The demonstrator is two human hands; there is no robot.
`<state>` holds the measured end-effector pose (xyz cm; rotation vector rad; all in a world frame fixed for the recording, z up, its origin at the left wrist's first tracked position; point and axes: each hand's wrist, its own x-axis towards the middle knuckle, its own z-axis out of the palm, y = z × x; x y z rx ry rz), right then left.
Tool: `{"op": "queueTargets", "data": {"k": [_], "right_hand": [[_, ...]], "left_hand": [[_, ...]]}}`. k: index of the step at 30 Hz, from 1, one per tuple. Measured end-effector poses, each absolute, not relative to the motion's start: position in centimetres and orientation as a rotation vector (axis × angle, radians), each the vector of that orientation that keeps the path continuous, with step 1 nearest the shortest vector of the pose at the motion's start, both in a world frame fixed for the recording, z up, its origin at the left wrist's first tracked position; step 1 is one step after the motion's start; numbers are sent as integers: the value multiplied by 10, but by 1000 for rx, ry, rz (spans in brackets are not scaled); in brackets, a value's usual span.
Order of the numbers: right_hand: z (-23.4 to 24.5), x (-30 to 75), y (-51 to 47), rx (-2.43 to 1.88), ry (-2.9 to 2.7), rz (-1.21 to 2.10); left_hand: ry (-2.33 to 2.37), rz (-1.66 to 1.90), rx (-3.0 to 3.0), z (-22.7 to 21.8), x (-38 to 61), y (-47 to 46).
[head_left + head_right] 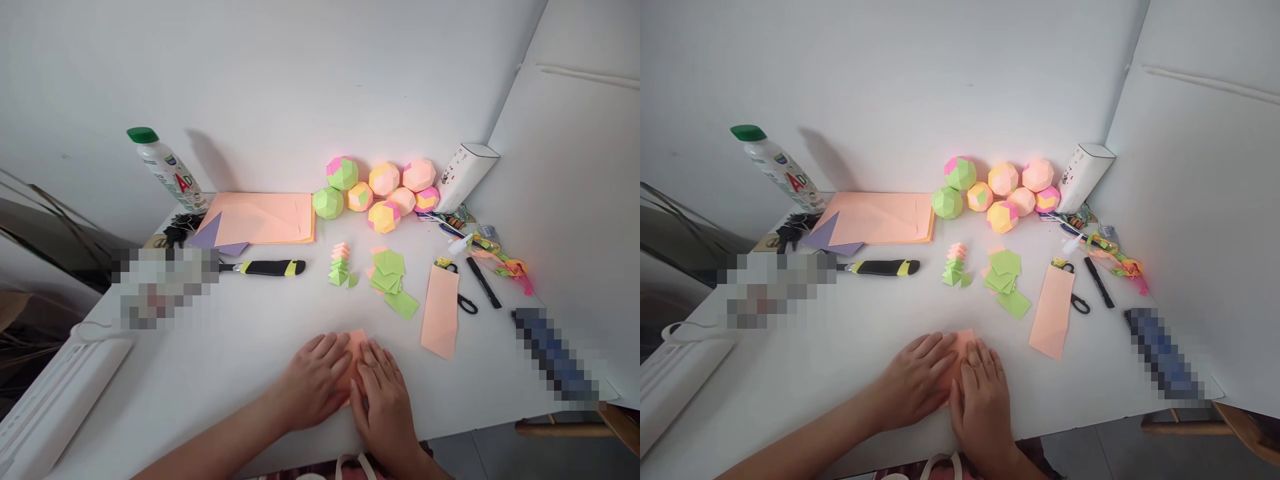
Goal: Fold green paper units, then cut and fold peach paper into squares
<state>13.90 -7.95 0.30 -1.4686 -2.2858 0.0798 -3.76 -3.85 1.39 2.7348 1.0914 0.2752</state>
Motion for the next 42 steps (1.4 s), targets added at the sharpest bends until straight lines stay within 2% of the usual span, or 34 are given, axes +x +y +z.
{"op": "queueTargets", "data": {"k": [11,21,28,31,38,42], "right_hand": [[-5,143,-82,-1493,-2285,-61],[-8,187,-92,-1559,-2183,-156],[18,176,-83,-948,-2457,33],[27,173,-74,-874,-2619,58],[28,173,-61,-644,-2850,-208],[23,174,-55,-741,-2769,-34]], "left_hand": [[1091,233,2705,12,-40,-40],[1088,224,2663,15,-40,-39],[1096,223,2655,14,-40,-39],[1087,220,2643,16,-41,-39],[1062,243,2705,19,-41,-40],[1136,435,2769,16,-35,-45]]}}
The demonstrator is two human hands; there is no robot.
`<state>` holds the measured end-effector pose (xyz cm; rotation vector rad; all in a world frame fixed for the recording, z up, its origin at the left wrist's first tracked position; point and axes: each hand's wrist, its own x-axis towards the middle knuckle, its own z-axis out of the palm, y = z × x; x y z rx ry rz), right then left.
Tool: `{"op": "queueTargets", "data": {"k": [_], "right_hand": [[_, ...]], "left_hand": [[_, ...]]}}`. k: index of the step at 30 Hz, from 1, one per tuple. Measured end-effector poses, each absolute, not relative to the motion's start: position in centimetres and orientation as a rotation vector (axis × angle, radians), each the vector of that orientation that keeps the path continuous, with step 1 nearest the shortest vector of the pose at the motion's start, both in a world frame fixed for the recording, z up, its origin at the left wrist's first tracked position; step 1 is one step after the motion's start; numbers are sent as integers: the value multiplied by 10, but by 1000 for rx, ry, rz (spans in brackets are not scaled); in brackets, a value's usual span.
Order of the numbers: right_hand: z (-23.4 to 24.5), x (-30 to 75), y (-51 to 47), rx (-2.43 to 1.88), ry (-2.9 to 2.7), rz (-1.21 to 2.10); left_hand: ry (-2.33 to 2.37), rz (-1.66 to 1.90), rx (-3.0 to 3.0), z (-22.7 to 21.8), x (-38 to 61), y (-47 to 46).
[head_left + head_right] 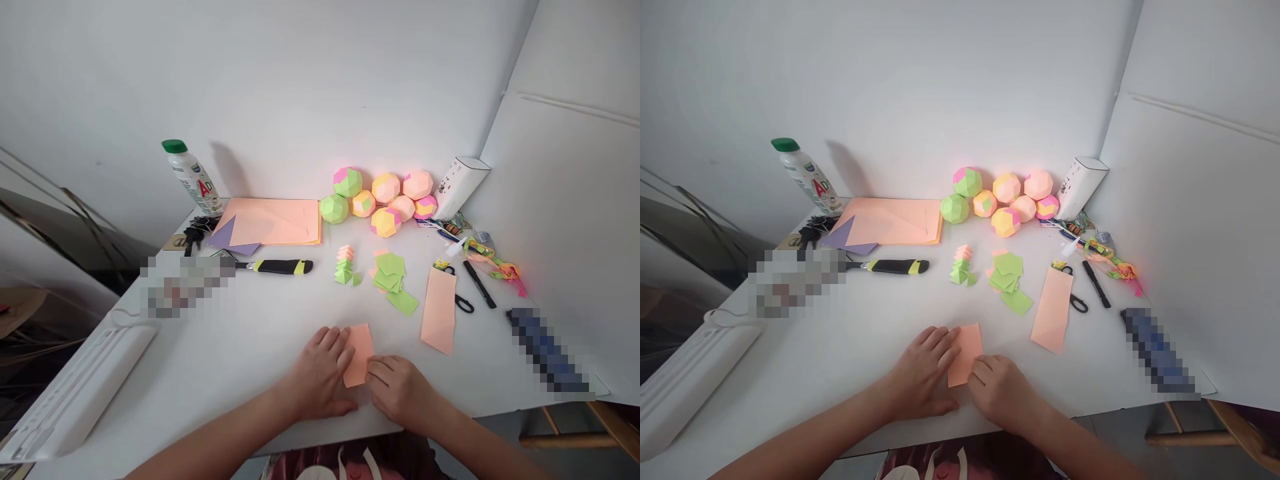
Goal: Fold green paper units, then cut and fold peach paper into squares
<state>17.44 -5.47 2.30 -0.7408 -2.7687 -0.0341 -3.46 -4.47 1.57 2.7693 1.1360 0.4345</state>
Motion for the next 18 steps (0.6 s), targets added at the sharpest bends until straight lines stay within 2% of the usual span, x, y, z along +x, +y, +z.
{"op": "queueTargets", "data": {"k": [6,13,18], "right_hand": [[36,175,-43,-940,-2597,279],[59,149,-30,-874,-2369,573],[63,147,-21,-814,-2317,539]], "left_hand": [[1009,980,2530,16,-30,-48],[961,1208,2077,20,-32,-45],[863,1267,2033,27,-38,-43]]}}
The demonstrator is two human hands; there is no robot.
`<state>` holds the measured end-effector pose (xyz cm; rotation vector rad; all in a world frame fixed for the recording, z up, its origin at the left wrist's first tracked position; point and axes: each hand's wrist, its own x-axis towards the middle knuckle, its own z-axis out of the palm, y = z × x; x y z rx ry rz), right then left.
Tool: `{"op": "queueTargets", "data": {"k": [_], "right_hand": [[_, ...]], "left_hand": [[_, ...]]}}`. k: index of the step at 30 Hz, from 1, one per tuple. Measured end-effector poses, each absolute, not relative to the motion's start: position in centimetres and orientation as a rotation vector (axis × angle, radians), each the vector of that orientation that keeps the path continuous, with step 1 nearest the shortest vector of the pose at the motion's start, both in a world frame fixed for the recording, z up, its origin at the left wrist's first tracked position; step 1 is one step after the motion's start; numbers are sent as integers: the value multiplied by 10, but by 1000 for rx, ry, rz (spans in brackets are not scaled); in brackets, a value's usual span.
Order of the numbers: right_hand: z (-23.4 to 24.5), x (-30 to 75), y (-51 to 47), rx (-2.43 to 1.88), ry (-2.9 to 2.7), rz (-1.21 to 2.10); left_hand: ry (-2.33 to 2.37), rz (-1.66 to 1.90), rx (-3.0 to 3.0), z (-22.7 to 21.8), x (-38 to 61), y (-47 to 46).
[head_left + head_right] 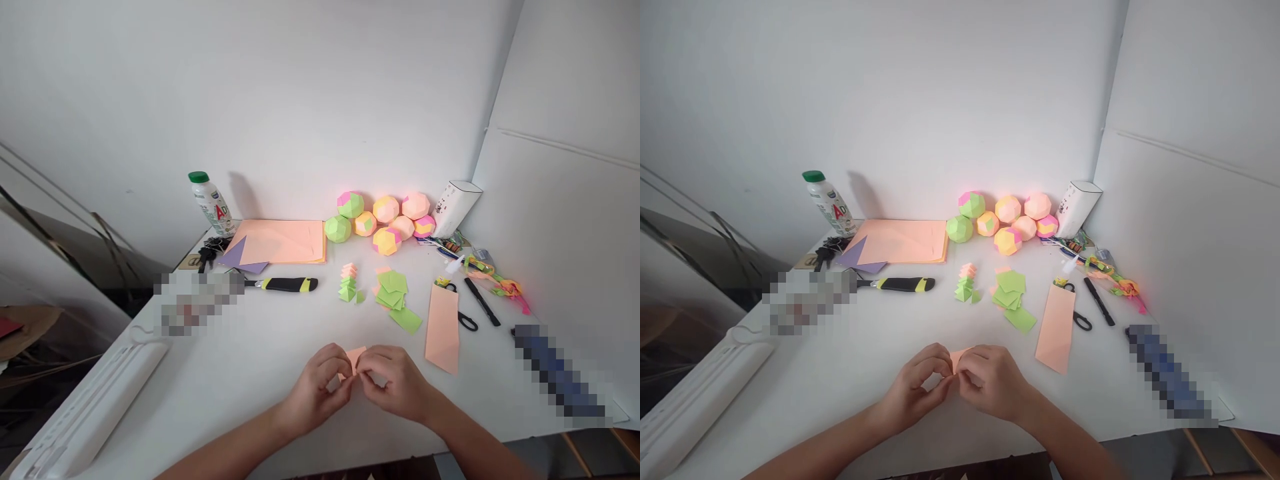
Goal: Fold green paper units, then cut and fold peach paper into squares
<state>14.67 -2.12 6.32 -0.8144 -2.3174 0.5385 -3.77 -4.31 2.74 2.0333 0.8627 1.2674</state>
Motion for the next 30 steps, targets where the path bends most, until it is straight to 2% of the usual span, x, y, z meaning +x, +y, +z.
{"op": "queueTargets", "data": {"k": [7,13,19,25,30], "right_hand": [[76,191,-12,-1020,-2166,290],[73,169,-29,-697,-2426,254],[61,162,-39,-652,-2449,245],[59,170,-45,-607,-2475,363],[56,191,-49,-744,-2457,546]], "left_hand": [[842,1325,2057,37,-43,-40],[731,1329,2266,35,-40,-44],[753,1265,2482,27,-35,-55],[714,1195,2779,26,-35,-59],[643,1093,2761,29,-42,-55]]}}
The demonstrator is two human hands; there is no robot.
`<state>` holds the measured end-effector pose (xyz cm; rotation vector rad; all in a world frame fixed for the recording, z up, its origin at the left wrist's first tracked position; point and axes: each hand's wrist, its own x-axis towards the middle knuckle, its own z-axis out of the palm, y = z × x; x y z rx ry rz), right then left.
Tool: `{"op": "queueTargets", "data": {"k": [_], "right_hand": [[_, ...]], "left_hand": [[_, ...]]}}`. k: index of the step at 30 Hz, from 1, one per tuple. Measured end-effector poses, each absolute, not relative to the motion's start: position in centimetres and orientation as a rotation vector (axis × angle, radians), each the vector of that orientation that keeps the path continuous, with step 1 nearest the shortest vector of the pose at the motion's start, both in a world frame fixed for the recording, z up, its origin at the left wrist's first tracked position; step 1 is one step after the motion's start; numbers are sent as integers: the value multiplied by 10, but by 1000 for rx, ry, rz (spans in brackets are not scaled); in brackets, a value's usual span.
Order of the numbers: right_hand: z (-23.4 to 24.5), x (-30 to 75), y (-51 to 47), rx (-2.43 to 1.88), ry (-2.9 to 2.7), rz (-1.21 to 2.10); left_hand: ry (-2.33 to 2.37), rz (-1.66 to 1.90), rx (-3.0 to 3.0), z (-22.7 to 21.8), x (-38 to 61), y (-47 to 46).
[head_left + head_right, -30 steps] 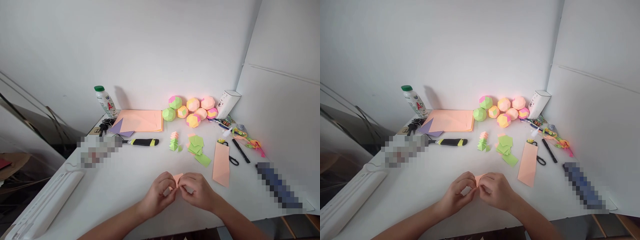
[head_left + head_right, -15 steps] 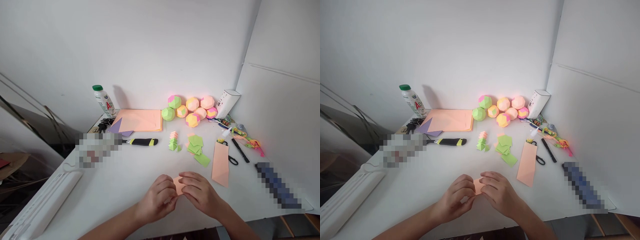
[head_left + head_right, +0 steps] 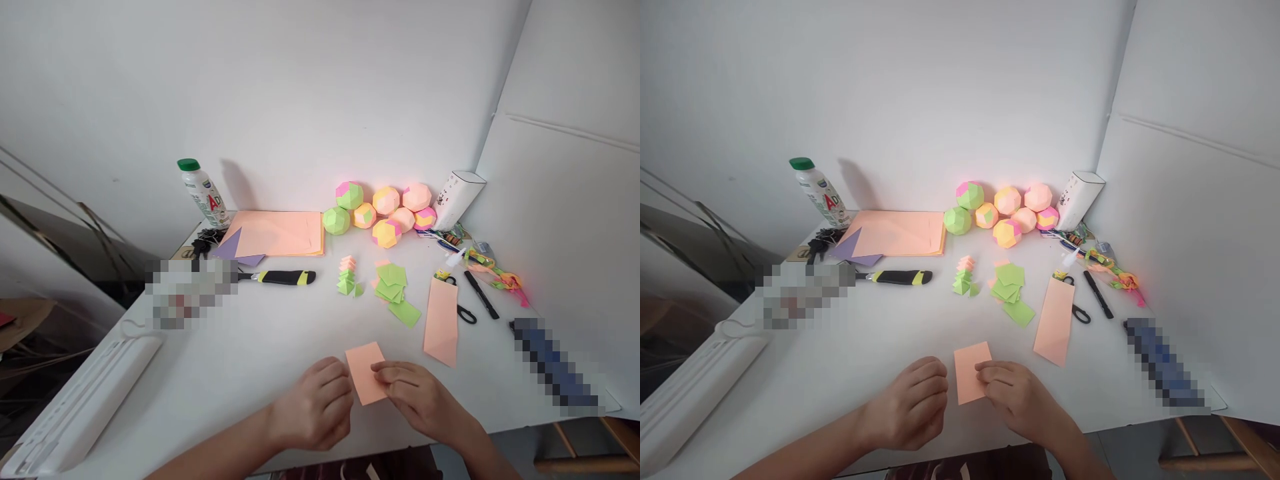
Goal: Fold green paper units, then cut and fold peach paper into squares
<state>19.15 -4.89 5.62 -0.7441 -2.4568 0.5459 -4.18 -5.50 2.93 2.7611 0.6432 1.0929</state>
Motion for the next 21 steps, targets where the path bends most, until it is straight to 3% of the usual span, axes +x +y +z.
{"op": "queueTargets", "data": {"k": [8,16,21], "right_hand": [[41,204,-56,-938,-2497,848],[40,204,-51,-974,-2336,1020],[34,188,-40,-1177,-2160,893]], "left_hand": [[732,546,2681,18,-34,-52],[730,509,2724,15,-33,-52],[721,489,2647,20,-37,-48]]}}
